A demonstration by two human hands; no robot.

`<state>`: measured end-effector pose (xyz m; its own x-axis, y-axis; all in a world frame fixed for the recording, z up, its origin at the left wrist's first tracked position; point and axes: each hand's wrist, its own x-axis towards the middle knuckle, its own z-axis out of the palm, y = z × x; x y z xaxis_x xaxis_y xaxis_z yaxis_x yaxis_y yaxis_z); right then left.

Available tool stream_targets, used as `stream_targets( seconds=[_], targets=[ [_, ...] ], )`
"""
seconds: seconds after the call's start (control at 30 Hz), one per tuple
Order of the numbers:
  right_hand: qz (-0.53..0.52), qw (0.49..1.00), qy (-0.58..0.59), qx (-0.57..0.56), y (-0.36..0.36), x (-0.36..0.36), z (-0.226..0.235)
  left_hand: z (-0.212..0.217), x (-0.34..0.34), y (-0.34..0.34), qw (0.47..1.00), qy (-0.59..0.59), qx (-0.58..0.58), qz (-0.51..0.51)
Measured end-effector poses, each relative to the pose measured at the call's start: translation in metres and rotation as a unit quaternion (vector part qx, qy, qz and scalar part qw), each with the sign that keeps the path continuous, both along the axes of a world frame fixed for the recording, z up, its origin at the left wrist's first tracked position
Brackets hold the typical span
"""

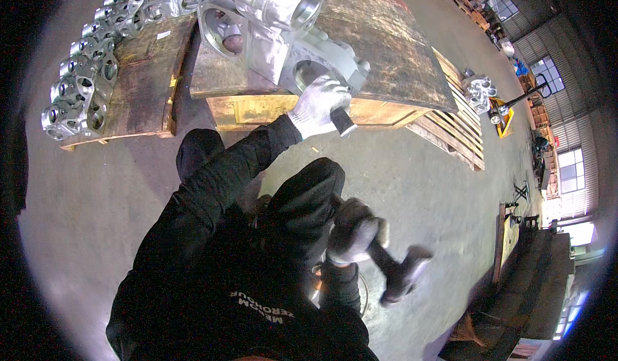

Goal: The person smooths a metal casting with a red abrasive block, then uses a hammer and punch to tap inside the casting's openings. The person handles one casting at a time, rotating it to reach different surfaces, and places the finished piece on a stack of similar castings.

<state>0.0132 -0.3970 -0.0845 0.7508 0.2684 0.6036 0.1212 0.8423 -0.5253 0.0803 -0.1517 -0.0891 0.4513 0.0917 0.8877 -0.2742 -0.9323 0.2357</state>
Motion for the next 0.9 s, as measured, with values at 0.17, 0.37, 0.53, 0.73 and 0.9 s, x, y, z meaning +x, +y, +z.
stream_targets(
  seconds=[0.17,0.37,0.53,0.73,0.9],
  targets=[
    [-0.146,0.881,-0.018,-0.450,0.014,0.007,-0.018,0.006,0.007,0.001,1.000,-0.030,-0.002,0.004],
    [-0.032,0.997,0.012,-0.075,0.007,0.011,-0.013,0.012,0.005,0.002,0.999,-0.004,-0.038,-0.004],
    [-0.099,0.872,-0.013,-0.479,0.021,0.015,0.000,0.018,0.014,0.003,0.997,-0.041,-0.057,0.028],
    [-0.076,0.992,-0.045,-0.089,0.020,0.014,0.003,0.015,0.013,0.009,0.998,0.004,-0.057,0.007],
    [-0.113,0.900,0.042,-0.418,0.038,0.020,0.001,0.007,0.014,0.008,0.998,-0.011,-0.053,0.014]
  ],
)
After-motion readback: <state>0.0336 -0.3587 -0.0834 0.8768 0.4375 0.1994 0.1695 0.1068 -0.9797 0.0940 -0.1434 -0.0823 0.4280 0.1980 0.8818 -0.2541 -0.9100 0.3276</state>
